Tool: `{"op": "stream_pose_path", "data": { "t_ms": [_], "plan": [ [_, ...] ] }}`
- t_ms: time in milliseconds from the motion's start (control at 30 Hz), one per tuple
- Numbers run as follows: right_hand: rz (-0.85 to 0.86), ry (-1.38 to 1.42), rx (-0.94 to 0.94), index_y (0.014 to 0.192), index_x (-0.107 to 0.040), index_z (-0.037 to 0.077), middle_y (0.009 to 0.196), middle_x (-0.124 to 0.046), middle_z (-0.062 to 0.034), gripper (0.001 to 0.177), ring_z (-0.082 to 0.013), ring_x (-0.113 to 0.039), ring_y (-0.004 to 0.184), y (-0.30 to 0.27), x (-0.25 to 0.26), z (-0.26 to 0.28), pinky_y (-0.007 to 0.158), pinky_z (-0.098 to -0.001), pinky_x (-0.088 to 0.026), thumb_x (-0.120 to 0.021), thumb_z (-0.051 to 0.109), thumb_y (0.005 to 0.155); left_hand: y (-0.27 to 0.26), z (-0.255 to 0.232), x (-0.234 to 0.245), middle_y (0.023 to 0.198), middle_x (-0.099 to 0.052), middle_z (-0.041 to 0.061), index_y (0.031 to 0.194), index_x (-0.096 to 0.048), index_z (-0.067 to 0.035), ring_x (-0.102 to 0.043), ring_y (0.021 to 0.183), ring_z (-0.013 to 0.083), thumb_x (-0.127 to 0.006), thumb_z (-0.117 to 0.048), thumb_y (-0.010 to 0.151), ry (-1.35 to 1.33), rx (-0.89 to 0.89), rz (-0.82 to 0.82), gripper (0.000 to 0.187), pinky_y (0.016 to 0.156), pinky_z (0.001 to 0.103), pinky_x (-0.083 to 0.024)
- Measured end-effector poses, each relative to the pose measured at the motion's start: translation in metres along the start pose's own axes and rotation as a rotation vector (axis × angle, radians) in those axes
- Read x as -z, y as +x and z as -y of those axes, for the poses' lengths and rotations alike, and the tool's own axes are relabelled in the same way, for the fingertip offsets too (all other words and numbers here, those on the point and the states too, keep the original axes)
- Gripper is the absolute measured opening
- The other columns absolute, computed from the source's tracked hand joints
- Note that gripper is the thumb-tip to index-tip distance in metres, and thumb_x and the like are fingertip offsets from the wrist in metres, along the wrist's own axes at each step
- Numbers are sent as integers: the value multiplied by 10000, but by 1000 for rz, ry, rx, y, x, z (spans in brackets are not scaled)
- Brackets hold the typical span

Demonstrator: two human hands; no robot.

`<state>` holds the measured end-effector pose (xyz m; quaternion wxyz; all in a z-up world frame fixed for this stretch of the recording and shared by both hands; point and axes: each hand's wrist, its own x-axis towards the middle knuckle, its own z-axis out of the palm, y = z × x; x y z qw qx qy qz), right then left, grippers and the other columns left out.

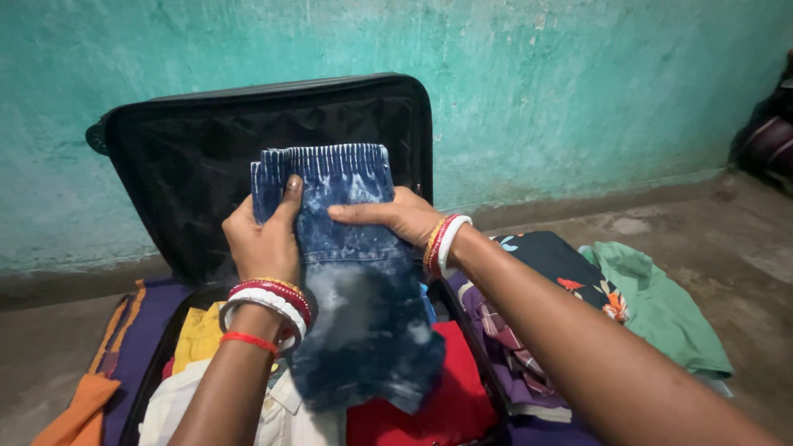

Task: The person packs a suitcase by folding and placing various items of clothing, including shirts, pants, and a green garment, into the open case.

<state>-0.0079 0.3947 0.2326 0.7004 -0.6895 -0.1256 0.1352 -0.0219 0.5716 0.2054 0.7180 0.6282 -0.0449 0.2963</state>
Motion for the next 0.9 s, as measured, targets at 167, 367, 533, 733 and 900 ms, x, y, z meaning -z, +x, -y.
{"op": "stream_pose_path", "data": {
  "t_ms": [167,367,533,733,900],
  "plan": [
    [-40,49,192,1087,-763,16,1024,-790,-96,398,-163,-756,875,4,-11,-1,797,-327,-613,-859,209,752,8,15,-3,908,-785,84,981,-745,-36,-738,787,156,-762,-273,910,147,-61,-121,248,748,300,-562],
    [-296,46,216,1006,-785,-23,939,-806,-124,367,-189,-769,768,3,-18,-2,713,-334,-626,-850,221,739,12,55,-6,1312,-565,241,1380,-489,-78,-553,1221,398,-846,-319,800,568,-21,-183,723,1023,472,-419],
    [-523,64,295,978,-779,-39,924,-812,-133,366,-191,-786,739,12,-22,-3,699,-327,-644,-860,223,735,-11,71,-17,1425,-436,247,1432,-394,-119,-401,1353,443,-850,-390,749,762,78,-109,865,1087,572,-310],
    [-380,-109,329,998,-801,-10,954,-821,-87,387,-146,-766,818,14,-31,-7,766,-301,-608,-846,285,752,-12,101,-42,1628,-322,163,1618,-241,-212,-270,1489,414,-278,-715,930,481,340,253,853,1192,534,-217],
    [-265,-210,282,1034,-805,41,975,-800,-35,460,-100,-724,849,20,-37,-12,778,-290,-580,-812,429,788,-8,125,-38,1697,-188,136,1618,-177,-94,-148,1564,313,-137,-749,965,138,218,349,925,1228,373,-146]
  ]
}}
